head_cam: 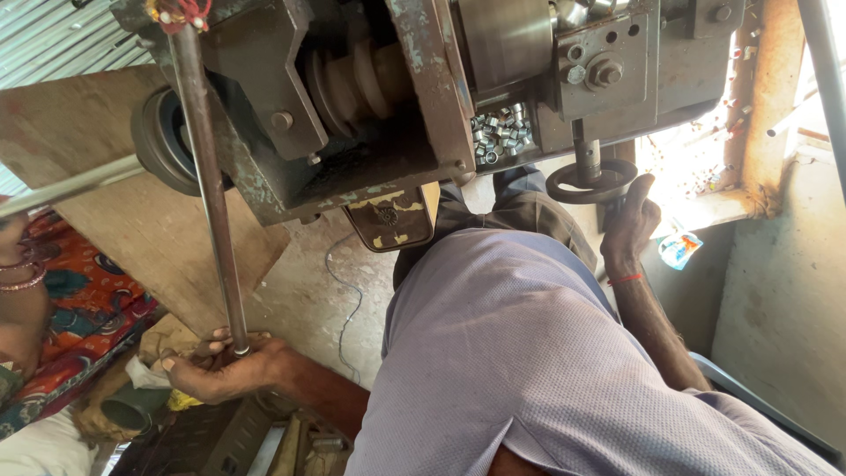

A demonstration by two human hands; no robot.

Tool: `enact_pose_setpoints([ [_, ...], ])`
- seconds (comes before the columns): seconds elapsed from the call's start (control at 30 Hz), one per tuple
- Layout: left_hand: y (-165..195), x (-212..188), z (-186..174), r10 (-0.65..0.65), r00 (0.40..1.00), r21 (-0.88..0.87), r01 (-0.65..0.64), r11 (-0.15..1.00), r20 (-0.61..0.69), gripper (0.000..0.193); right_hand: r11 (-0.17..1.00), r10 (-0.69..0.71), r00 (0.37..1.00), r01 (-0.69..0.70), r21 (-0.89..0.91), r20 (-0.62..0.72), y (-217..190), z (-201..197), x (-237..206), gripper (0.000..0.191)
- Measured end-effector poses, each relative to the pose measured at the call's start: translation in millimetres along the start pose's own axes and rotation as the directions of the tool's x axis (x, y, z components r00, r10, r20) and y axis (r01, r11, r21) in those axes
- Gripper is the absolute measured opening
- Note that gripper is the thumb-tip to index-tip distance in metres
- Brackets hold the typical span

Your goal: The person operates a metalworking machine by repeatedly pulling a lever and hand-turning a wheel, then clears finished metal nuts from the workspace.

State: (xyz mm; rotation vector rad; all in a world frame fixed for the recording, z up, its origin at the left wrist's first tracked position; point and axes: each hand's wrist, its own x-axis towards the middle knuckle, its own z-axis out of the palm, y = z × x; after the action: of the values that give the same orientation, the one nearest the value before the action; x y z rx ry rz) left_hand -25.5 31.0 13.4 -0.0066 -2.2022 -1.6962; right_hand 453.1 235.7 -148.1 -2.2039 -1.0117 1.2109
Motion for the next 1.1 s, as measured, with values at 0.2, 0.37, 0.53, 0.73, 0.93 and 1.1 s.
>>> enact_pose_setpoints([
  [0.2, -8, 2, -4, -0.071, 0.997, -0.095, 0.069, 0.993, -0.018, 0.032, 0.996, -0.083, 0.991, 0.079, 0.044, 0.101, 23, 9, -10, 0.064],
  [0.37, -11, 4, -7, -0.085, 0.996, -0.131, 0.084, 0.988, 0.005, 0.031, 0.799, -0.245, 0.849, 0.451, -0.399, 0.469, 24, 45, 0, 0.051],
  [0.53, -23, 6, -15, -0.088, 0.996, -0.193, 0.091, 0.977, 0.022, 0.034, 0.896, 0.215, 0.937, -0.077, -0.438, 0.275, -5, -5, 33, 0.05],
  [0.73, -30, 5, -21, 0.002, 0.996, -0.238, 0.02, 0.971, 0.09, 0.043, 0.797, 0.092, 0.66, 0.401, -0.452, 0.746, -2, -3, 25, 0.046],
  [0.93, -21, -22, -33, 0.65, 0.636, 0.281, -0.769, 0.574, 0.416, 0.048, 0.54, 0.0, 0.77, 0.537, -0.648, 0.638, 10, 20, 67, 0.039],
  [1.1, -36, 9, -25, 0.03, 0.996, -0.133, -0.018, 0.991, 0.087, 0.053, 0.64, 0.167, 0.854, 0.286, -0.714, 0.492, 5, 25, 43, 0.048],
])
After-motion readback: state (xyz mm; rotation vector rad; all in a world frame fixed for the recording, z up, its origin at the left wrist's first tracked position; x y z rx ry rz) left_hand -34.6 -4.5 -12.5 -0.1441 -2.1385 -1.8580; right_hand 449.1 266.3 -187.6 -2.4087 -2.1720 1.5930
